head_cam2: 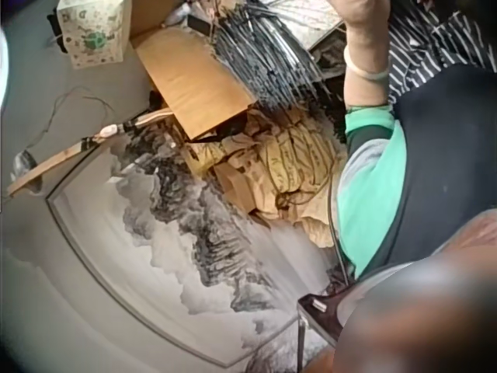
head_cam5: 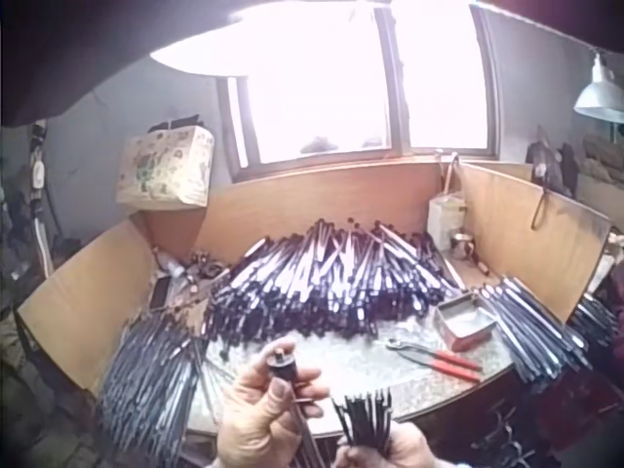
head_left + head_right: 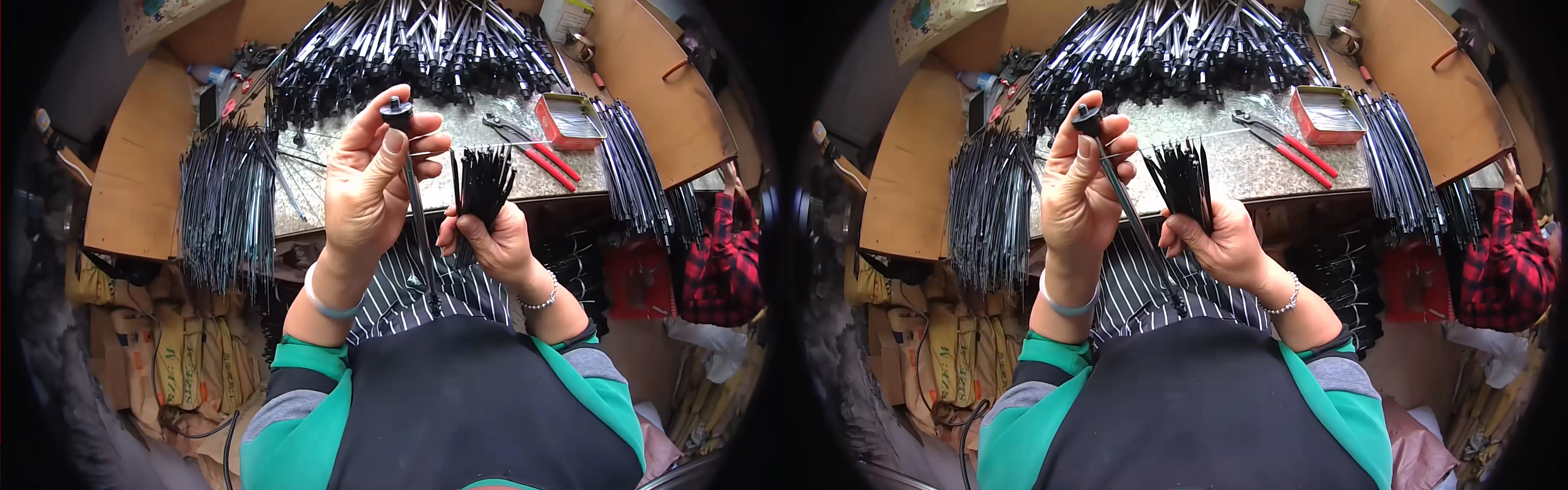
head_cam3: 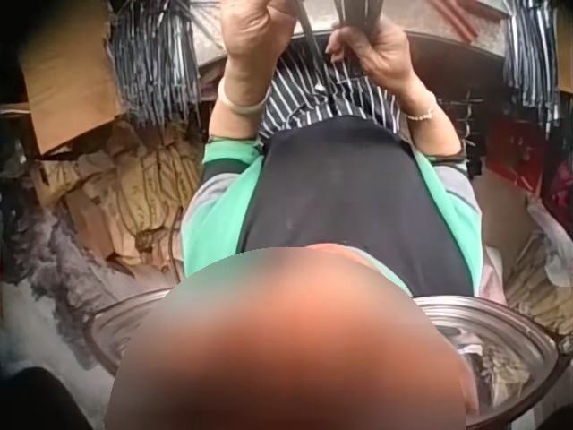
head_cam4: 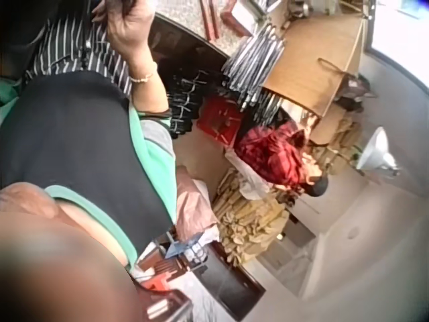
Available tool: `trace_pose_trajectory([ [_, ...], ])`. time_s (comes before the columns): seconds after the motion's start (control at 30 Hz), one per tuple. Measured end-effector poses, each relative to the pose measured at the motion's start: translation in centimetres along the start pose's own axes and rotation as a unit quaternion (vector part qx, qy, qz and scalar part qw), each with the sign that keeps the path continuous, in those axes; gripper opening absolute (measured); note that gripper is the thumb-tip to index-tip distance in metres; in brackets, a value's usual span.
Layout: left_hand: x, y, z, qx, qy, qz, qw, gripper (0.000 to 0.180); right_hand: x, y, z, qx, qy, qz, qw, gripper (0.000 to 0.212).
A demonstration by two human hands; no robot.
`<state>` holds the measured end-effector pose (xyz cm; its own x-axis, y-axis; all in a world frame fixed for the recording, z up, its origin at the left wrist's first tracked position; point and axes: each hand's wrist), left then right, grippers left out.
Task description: Assembling bundles of black wire bristles into plastic components and securing them using pliers.
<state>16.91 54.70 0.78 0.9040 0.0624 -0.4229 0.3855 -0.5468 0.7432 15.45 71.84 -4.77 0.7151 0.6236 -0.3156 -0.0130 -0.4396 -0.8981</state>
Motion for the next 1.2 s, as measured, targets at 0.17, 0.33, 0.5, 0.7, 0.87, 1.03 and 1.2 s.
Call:
trace_pose_trajectory([
  [0.17,0.3,0.0,-0.1,0.032,0.03,0.012,0.999,0.043,-0.3,-0.1,-0.3,-0.024,0.034,0.033,0.999,0.03],
  [0.33,0.3,-0.4,-0.6,0.04,0.049,-0.002,0.998,0.041,-1.4,-0.3,-1.0,0.0,0.051,0.009,0.999,0.037],
  [0.5,0.3,-1.2,-0.5,0.033,0.057,-0.016,0.998,0.037,-2.3,0.0,-1.5,-0.003,0.046,-0.009,0.999,0.036],
  [0.7,0.3,-2.2,-0.4,0.036,0.068,-0.022,0.997,0.035,-2.4,0.5,-1.3,-0.011,0.058,-0.025,0.998,0.035],
  [0.87,0.1,-3.0,-1.5,-0.024,0.133,-0.034,0.99,0.035,-2.4,0.9,-1.1,-0.024,0.066,-0.029,0.997,0.034],
  [1.03,0.0,-3.9,-1.9,-0.059,0.174,-0.056,0.981,0.032,-2.3,1.6,-0.8,0.023,0.077,-0.012,0.997,0.033],
  [1.2,0.0,-4.4,-2.0,-0.061,0.173,-0.053,0.982,0.031,-2.7,2.7,-0.4,0.163,0.083,0.122,0.975,0.036],
])
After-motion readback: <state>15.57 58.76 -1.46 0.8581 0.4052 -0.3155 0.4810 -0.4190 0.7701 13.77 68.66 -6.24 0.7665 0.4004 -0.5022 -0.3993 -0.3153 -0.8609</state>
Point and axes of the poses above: each hand's wrist, its own x-axis away from the middle knuckle, its own z-axis out of the back of the hand, y = z × x, and after that the axes turned 8 degrees about -x, right-handed
